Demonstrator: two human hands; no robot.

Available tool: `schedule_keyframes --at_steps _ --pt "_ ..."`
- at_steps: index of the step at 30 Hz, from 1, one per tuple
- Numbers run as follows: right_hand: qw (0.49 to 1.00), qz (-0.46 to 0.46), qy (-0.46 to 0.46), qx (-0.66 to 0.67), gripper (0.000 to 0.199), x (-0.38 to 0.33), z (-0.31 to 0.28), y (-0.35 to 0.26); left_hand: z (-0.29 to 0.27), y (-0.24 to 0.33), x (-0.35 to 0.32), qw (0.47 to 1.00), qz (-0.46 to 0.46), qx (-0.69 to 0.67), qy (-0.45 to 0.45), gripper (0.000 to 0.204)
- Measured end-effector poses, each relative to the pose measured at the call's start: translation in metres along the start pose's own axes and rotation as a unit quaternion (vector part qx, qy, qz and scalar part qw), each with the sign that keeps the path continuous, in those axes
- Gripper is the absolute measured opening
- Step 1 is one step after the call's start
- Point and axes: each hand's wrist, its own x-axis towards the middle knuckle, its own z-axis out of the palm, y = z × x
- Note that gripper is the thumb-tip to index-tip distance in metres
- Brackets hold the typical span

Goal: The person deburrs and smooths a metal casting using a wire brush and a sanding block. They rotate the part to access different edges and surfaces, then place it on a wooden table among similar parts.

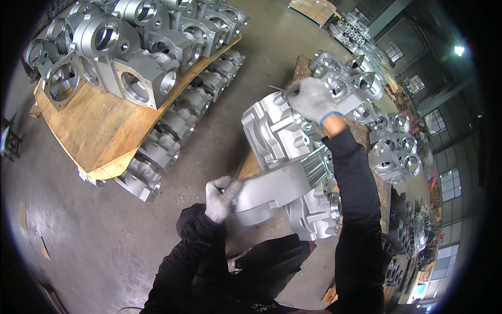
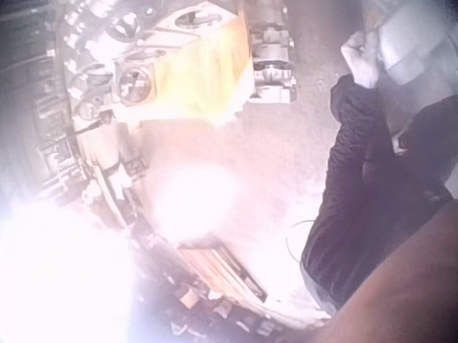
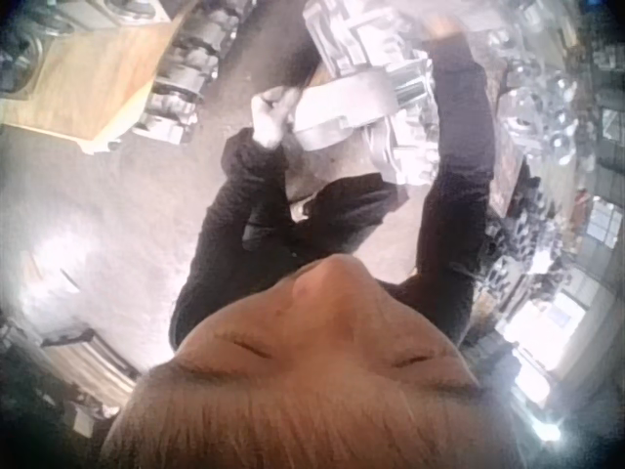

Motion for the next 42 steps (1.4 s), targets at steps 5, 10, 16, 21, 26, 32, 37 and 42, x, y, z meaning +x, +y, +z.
schedule_keyframes --at_steps 5,10,16,21,26,32,37,42 --pt "0.996 0.05 -0.053 -0.055 0.026 0.007 -0.018 -0.009 0.001 0.003 -0.002 1.0 0.011 -0.006 -0.003 0.039" --pt "0.997 0.023 -0.074 -0.025 0.025 0.019 -0.014 -0.013 0.001 -0.001 -0.002 1.0 -0.019 -0.02 0.003 0.043" --pt "0.991 0.008 -0.087 -0.104 0.03 0.021 -0.009 -0.025 0.001 -0.002 -0.001 0.999 0.033 -0.006 -0.005 0.036" --pt "0.988 -0.001 -0.116 -0.1 0.027 0.024 -0.01 -0.031 0.002 0.003 -0.003 0.999 0.03 -0.024 -0.008 0.038" --pt "0.992 -0.041 -0.041 -0.11 0.023 0.02 0.013 -0.032 0.004 0.005 -0.003 0.999 0.017 -0.027 -0.012 0.038" --pt "0.992 -0.078 -0.011 -0.101 0.02 0.003 0.019 -0.025 0.005 0.007 -0.012 1.0 0.02 -0.009 -0.005 0.034" --pt "0.983 -0.054 -0.049 -0.17 0.022 0.017 0.036 -0.045 0.004 0.011 -0.006 1.0 0.019 0.007 -0.018 0.033" --pt "0.982 -0.104 -0.035 -0.152 0.02 -0.002 0.027 -0.042 0.003 0.004 -0.006 0.999 0.034 0.022 -0.016 0.034"
